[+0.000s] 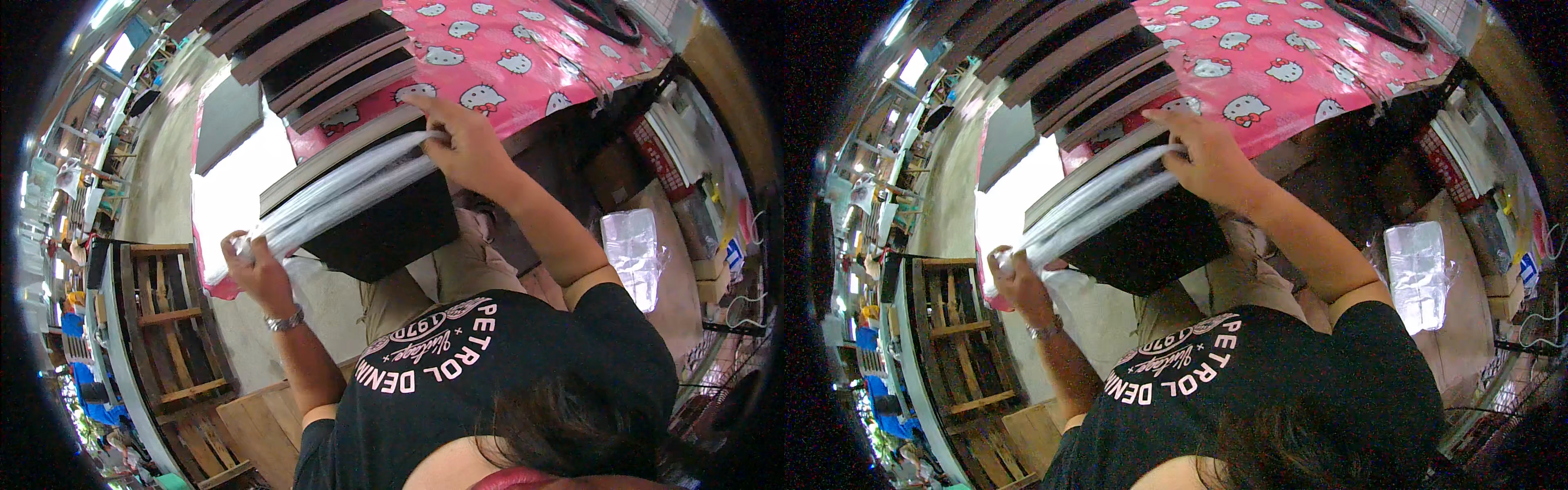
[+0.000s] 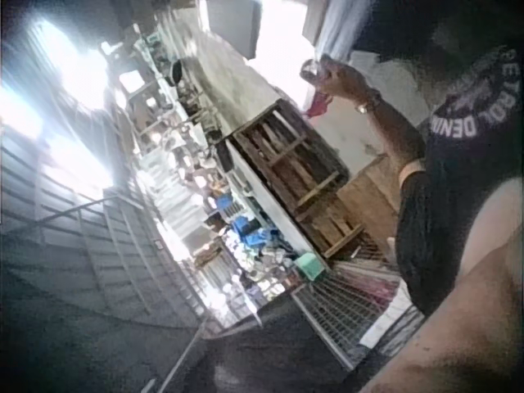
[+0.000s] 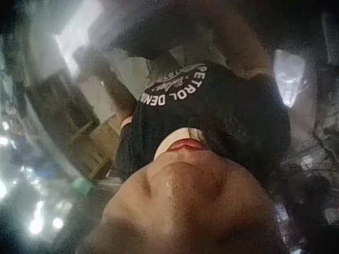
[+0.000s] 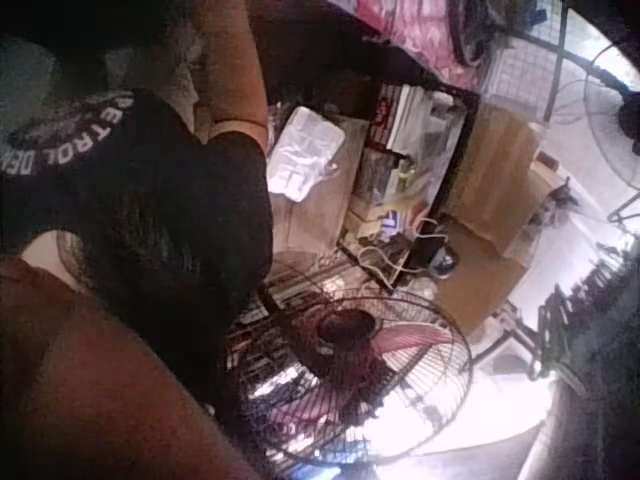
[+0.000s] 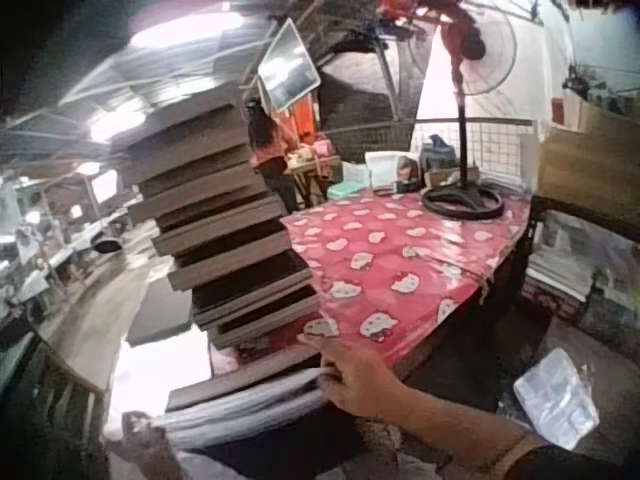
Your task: The person places a stack of black booklets into plastic bags by hand.
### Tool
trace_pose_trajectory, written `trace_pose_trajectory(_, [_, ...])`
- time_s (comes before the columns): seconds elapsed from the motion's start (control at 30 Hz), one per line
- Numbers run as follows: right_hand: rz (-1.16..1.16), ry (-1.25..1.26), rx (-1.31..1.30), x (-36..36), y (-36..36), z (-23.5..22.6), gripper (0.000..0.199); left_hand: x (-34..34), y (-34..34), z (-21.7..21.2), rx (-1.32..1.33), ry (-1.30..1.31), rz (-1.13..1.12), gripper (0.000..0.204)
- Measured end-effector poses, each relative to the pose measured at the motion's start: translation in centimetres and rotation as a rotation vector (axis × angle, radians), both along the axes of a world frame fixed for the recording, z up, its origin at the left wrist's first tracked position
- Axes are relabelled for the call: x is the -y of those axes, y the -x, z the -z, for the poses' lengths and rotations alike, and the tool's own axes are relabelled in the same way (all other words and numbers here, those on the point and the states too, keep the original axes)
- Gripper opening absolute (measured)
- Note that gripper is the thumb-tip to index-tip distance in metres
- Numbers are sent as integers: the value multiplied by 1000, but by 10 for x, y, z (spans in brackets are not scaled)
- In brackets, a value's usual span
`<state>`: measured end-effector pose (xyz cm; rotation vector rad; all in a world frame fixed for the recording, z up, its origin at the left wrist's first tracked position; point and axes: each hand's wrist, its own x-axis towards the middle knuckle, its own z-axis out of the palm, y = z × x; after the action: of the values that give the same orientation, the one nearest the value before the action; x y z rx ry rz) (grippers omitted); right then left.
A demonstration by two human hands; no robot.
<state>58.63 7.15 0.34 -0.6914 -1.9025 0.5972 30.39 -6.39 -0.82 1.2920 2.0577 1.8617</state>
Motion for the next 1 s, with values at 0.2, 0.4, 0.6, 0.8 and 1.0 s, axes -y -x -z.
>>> trace_pose_trajectory(0.2, [223,-117,319,34,-14,12,56,9,-29,10,-161,147,27,57])
trace_pose_trajectory(0.4, [83,-162,179,46,-33,4,34,47,-29,8,-338,228,84,61])
trace_pose_trajectory(0.6, [-256,597,-16,55,-35,-25,14,61,-47,-2,-73,43,-28,38])
trace_pose_trajectory(0.8, [-392,927,392,58,-54,-56,17,106,-29,-40,331,481,164,11])
trace_pose_trajectory(1.0, [-678,1248,265,86,-96,-15,32,144,-17,-22,921,932,558,16])
